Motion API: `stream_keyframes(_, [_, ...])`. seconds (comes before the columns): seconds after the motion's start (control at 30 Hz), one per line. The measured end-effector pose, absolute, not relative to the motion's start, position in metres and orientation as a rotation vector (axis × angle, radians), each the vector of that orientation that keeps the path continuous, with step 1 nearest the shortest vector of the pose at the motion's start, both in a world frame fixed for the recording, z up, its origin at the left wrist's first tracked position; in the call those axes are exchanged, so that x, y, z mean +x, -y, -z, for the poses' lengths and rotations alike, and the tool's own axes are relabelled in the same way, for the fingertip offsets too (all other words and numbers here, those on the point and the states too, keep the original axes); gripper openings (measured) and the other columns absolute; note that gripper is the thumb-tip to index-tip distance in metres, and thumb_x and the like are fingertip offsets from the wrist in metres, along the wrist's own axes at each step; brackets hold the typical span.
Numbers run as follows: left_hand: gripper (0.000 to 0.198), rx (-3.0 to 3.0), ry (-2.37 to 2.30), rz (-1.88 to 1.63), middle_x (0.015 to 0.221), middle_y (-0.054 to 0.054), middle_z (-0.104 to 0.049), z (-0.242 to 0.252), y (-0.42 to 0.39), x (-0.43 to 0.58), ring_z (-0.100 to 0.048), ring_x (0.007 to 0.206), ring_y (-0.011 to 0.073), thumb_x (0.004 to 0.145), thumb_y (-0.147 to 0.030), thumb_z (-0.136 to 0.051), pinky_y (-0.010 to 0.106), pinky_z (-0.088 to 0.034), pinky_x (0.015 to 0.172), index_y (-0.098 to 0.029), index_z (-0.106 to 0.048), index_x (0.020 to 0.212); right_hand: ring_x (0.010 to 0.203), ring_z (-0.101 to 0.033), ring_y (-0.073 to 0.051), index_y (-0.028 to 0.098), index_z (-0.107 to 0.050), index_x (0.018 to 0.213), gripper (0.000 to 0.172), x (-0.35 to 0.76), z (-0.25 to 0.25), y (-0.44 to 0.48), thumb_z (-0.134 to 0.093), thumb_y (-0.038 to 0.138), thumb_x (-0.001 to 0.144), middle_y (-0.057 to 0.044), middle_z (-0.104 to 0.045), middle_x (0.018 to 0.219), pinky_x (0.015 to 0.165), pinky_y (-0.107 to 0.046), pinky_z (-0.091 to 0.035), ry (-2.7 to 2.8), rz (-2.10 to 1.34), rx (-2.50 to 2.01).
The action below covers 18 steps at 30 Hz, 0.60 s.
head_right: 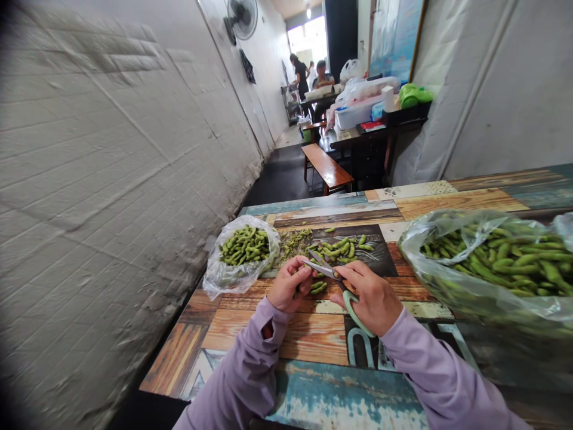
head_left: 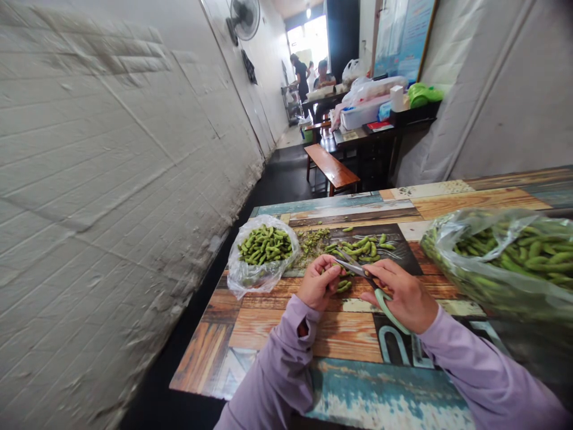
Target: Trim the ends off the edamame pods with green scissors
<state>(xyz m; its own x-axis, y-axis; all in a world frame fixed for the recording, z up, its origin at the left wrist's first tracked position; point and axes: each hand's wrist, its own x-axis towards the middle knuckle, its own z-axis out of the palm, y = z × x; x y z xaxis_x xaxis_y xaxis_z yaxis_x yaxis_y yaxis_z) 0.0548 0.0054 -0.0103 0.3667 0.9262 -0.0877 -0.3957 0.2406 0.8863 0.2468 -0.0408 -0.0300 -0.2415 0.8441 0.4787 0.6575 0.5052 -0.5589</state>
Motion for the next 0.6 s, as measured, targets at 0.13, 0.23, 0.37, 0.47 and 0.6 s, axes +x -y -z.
stream_keyframes(0.13, [0.039, 0.904, -0.726, -1.013, 0.062, -0.002, -0.061, 0.011, -0.006, 0.054, -0.035, 0.036, 0.0002, 0.061, -0.035, -0.077, 0.015, -0.019, 0.035, -0.015, -0.049, 0.079, 0.076, -0.061, -0.017, 0.022, -0.058, 0.113, 0.036, 0.248, 0.029, 0.041, -0.062, 0.033, 0.079, -0.007, -0.061, 0.099, 0.067, -0.029, -0.053, 1.987, -0.347, -1.206])
stream_keyframes(0.23, [0.038, 0.907, -0.727, -1.013, 0.063, -0.002, -0.061, 0.011, -0.005, 0.055, -0.035, 0.037, 0.0001, 0.062, -0.035, -0.077, 0.015, -0.02, 0.035, -0.014, -0.05, 0.078, 0.072, -0.06, -0.015, 0.021, -0.058, 0.112, 0.034, 0.248, 0.028, 0.042, -0.06, 0.033, 0.08, -0.007, -0.06, 0.098, 0.065, -0.027, -0.052, 2.011, -0.348, -1.232])
stream_keyframes(0.37, [0.035, 0.925, -0.735, -1.018, 0.064, -0.002, -0.06, 0.01, -0.005, 0.055, -0.035, 0.036, 0.0001, 0.063, -0.034, -0.075, 0.015, -0.02, 0.035, -0.014, -0.05, 0.078, 0.077, -0.062, -0.017, 0.021, -0.058, 0.112, 0.032, 0.248, 0.027, 0.044, -0.057, 0.035, 0.083, -0.006, -0.061, 0.096, 0.068, -0.028, -0.052, 2.026, -0.316, -1.268])
stream_keyframes(0.47, [0.033, 0.906, -0.752, -1.036, 0.071, 0.0, -0.062, 0.007, -0.007, 0.052, -0.039, 0.039, 0.0012, 0.063, -0.032, -0.074, 0.014, -0.019, 0.034, -0.015, -0.049, 0.078, 0.082, -0.062, -0.018, 0.02, -0.058, 0.111, 0.032, 0.249, 0.029, 0.043, -0.057, 0.037, 0.084, -0.007, -0.061, 0.096, 0.072, -0.029, -0.052, 1.989, -0.274, -1.272])
stream_keyframes(0.6, [0.031, 0.77, -0.738, -1.096, 0.075, -0.001, -0.059, 0.001, -0.012, 0.044, -0.042, 0.043, 0.003, 0.063, -0.029, -0.069, 0.014, -0.02, 0.033, -0.017, -0.047, 0.081, 0.079, -0.062, -0.018, 0.02, -0.057, 0.111, 0.034, 0.252, 0.033, 0.039, -0.059, 0.039, 0.082, -0.007, -0.061, 0.097, 0.073, -0.031, -0.052, 1.939, -0.21, -1.296])
